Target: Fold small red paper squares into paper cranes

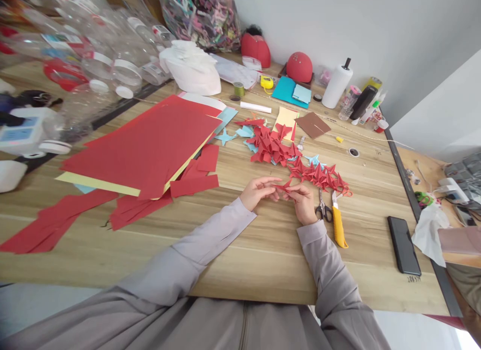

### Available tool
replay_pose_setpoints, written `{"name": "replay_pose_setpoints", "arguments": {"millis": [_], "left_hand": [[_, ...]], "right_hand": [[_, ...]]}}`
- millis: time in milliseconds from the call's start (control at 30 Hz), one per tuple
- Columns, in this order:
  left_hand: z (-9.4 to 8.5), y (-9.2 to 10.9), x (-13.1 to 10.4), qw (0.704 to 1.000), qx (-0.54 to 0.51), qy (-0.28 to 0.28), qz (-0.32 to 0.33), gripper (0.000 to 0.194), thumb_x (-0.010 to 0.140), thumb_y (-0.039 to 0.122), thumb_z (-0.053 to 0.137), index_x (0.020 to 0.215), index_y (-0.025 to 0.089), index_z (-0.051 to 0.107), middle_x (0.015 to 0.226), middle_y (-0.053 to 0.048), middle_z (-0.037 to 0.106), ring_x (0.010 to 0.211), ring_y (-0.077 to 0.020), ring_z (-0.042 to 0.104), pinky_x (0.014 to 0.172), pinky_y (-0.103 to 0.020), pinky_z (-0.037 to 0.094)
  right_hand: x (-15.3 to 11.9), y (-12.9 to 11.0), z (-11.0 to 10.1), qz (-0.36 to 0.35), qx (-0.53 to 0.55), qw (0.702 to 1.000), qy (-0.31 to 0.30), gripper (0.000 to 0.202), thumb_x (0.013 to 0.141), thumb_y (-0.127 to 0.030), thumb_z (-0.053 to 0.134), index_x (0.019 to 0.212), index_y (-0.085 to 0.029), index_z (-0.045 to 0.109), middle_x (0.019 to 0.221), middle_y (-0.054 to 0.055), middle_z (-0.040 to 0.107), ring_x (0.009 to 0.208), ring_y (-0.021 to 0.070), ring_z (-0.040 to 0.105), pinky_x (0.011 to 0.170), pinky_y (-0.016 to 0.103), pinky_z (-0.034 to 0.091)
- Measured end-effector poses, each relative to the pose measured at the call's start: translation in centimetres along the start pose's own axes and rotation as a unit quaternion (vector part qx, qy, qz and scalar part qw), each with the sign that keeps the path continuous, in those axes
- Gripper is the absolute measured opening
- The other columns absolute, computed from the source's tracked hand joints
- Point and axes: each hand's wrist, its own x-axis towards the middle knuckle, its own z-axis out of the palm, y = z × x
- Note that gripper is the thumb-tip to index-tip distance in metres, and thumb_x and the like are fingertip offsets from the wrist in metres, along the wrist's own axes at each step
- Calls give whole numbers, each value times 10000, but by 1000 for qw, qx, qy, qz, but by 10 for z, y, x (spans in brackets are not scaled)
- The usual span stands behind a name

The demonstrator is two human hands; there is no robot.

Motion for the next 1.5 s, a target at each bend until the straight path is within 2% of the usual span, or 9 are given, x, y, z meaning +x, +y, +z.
{"name": "replay_pose_setpoints", "arguments": {"millis": [133, 267, 367, 500, 667, 867, 1067, 1333, 1500], "left_hand": [[1, -4, 2, 999, 27, -9, -18, 346, 624, 366, 769, 834, 97, 710, 649, -58, 696, 570, -146, 637, 582, -286, 549], [1, -9, 4, 999, 40, -6, -25, 363, 602, 418, 784, 774, 106, 715, 633, -54, 700, 552, -137, 632, 567, -267, 545], [0, -11, 5, 998, 53, 12, -18, 346, 573, 407, 799, 744, 119, 711, 584, -31, 688, 523, -130, 625, 555, -257, 543], [-3, -10, 6, 997, 66, 15, -31, 328, 540, 387, 813, 702, 122, 709, 589, -36, 697, 560, -165, 660, 622, -299, 567], [-6, -5, 6, 996, 66, 2, -56, 338, 480, 343, 844, 671, 109, 693, 599, -47, 701, 571, -173, 670, 659, -323, 575], [-10, -1, 5, 994, 83, -1, -69, 373, 440, 329, 865, 631, 102, 639, 555, -30, 678, 503, -136, 640, 586, -270, 556], [-10, -2, 7, 996, 44, -8, -75, 548, 365, 307, 895, 686, 141, 483, 554, 5, 662, 490, -154, 650, 530, -268, 544], [-16, -1, 9, 995, 74, -17, -60, 533, 428, 237, 879, 707, 155, 433, 525, 15, 646, 461, -147, 638, 487, -238, 513], [-15, -2, 9, 993, 96, -18, -58, 509, 473, 222, 861, 734, 159, 429, 508, 20, 634, 457, -149, 632, 461, -233, 506]], "right_hand": [[-1, 2, -1, 3, -14, 1000, -22, 55, 648, -167, 708, 671, -217, 713, 590, -17, 684, 549, 129, 598, 554, 275, 462], [-1, 4, -2, 7, -27, 999, -35, 55, 641, -169, 726, 663, -218, 714, 589, -18, 685, 543, 127, 599, 554, 273, 464], [-1, 5, -3, 3, -57, 997, -49, 43, 648, -208, 744, 668, -218, 707, 591, -20, 679, 548, 129, 599, 563, 276, 474], [-2, 6, -3, 0, -88, 993, -78, 81, 696, -267, 731, 725, -210, 681, 629, -17, 671, 574, 124, 599, 592, 276, 486], [-1, 5, -3, 14, -66, 993, -96, 220, 699, -261, 734, 817, -234, 550, 610, -57, 631, 554, 115, 587, 563, 244, 460], [-1, 3, -3, 29, -92, 988, -118, 276, 704, -290, 733, 821, -232, 490, 598, -64, 619, 546, 113, 584, 558, 238, 438], [-1, 3, -3, 20, -117, 986, -117, 295, 692, -340, 740, 817, -225, 498, 618, -55, 623, 565, 122, 596, 569, 249, 444], [-5, -2, 2, 24, -128, 982, -135, 276, 733, -400, 700, 823, -229, 503, 642, -35, 644, 626, 135, 608, 647, 280, 463], [-5, -2, 2, 27, -106, 985, -134, 257, 748, -378, 689, 844, -227, 503, 613, -46, 627, 584, 129, 589, 613, 272, 459]]}}
